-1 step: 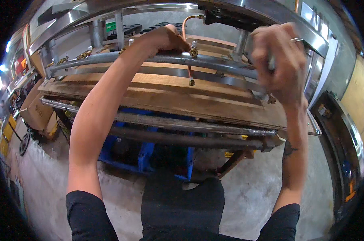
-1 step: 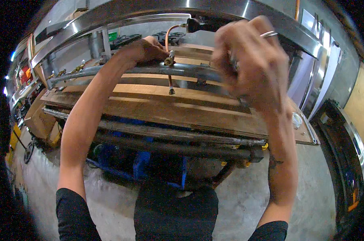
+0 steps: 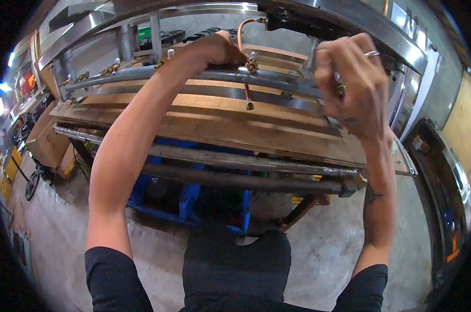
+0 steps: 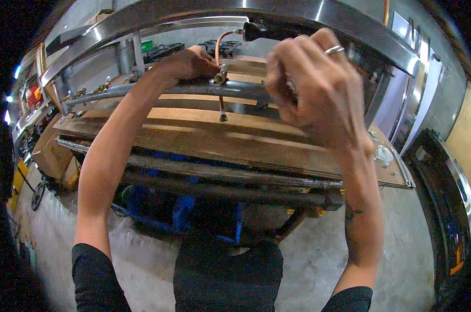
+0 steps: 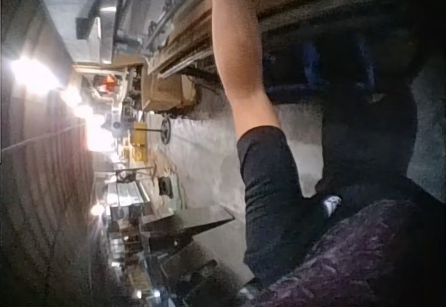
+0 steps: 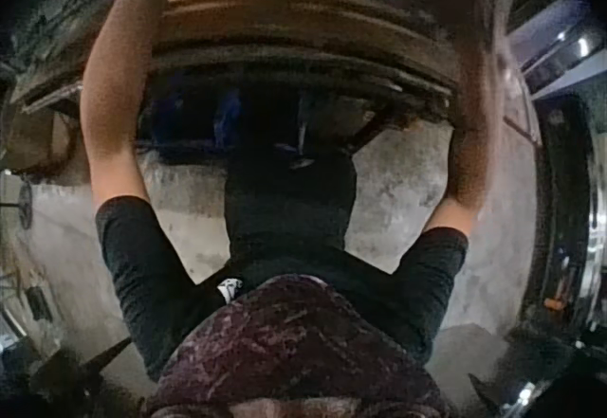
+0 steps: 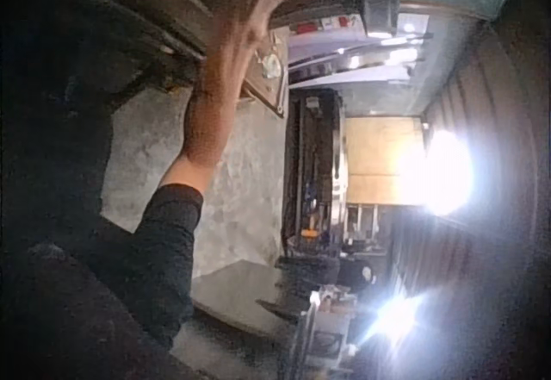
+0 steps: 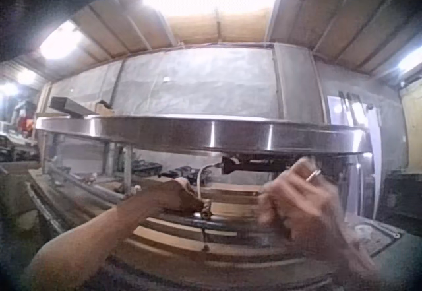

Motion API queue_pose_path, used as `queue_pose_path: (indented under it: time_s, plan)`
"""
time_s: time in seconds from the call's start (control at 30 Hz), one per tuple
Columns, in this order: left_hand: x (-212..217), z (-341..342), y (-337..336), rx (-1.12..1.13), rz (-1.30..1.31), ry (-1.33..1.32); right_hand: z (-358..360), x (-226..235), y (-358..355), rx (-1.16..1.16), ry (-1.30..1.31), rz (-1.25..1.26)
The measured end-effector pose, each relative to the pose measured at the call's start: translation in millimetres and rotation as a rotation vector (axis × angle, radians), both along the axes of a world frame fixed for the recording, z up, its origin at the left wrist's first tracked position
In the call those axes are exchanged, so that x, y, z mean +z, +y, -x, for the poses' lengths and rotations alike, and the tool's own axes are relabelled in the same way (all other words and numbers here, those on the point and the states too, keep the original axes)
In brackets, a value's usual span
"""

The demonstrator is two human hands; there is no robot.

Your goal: The person assembles a gas stove by connecting copper gas lines to the burner valves, positioning the burner grates, and securing the top plate. They repeatedly lift and reposition the stove unit to access the underside and align components.

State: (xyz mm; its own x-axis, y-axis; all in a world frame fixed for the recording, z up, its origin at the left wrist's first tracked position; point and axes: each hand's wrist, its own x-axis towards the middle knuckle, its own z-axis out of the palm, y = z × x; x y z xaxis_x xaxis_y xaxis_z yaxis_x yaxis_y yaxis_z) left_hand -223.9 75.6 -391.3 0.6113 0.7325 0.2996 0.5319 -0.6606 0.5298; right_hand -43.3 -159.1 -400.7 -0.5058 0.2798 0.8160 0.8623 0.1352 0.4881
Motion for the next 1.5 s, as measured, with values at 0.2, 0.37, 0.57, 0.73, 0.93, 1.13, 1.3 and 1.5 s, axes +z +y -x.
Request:
queue_pose_path:
  time_s: [0.2, 0.37, 0.57, 0.73, 0.93, 1.13, 1.3, 1.5]
  plan:
    - [-1, 0, -6, -0.037, -0.025, -0.128, 6, -33, 43, -0.092, 0.142, 0.191]
    - [-5, -2, -1, -0.03, -0.047, -0.158, 2, -39, 49, -0.193, 0.078, 0.244]
    - [0, 1, 3, -0.007, -0.143, -0.011, 12, -31, 41, -0.176, 0.08, 0.173]
    - [2, 6, -6, -0.037, -0.2, 0.136, 15, 23, 17, -0.057, -0.03, -0.273]
    - [-8, 2, 0, -0.081, -0.147, 0.009, -4, 143, 2, -0.144, 0.451, 0.03]
    - [-44, 11, 26, -0.03, -0.161, 0.201, -90, 226, 54, -0.482, 0.069, 0.493]
    - [-24, 53, -39, -0.116, -0.39, 0.196, -173, 225, 89, -0.631, 0.246, 0.625]
    - [183, 93, -126, -0.452, 0.395, 0.065, -220, 222, 131, -0.557, 0.688, 0.803]
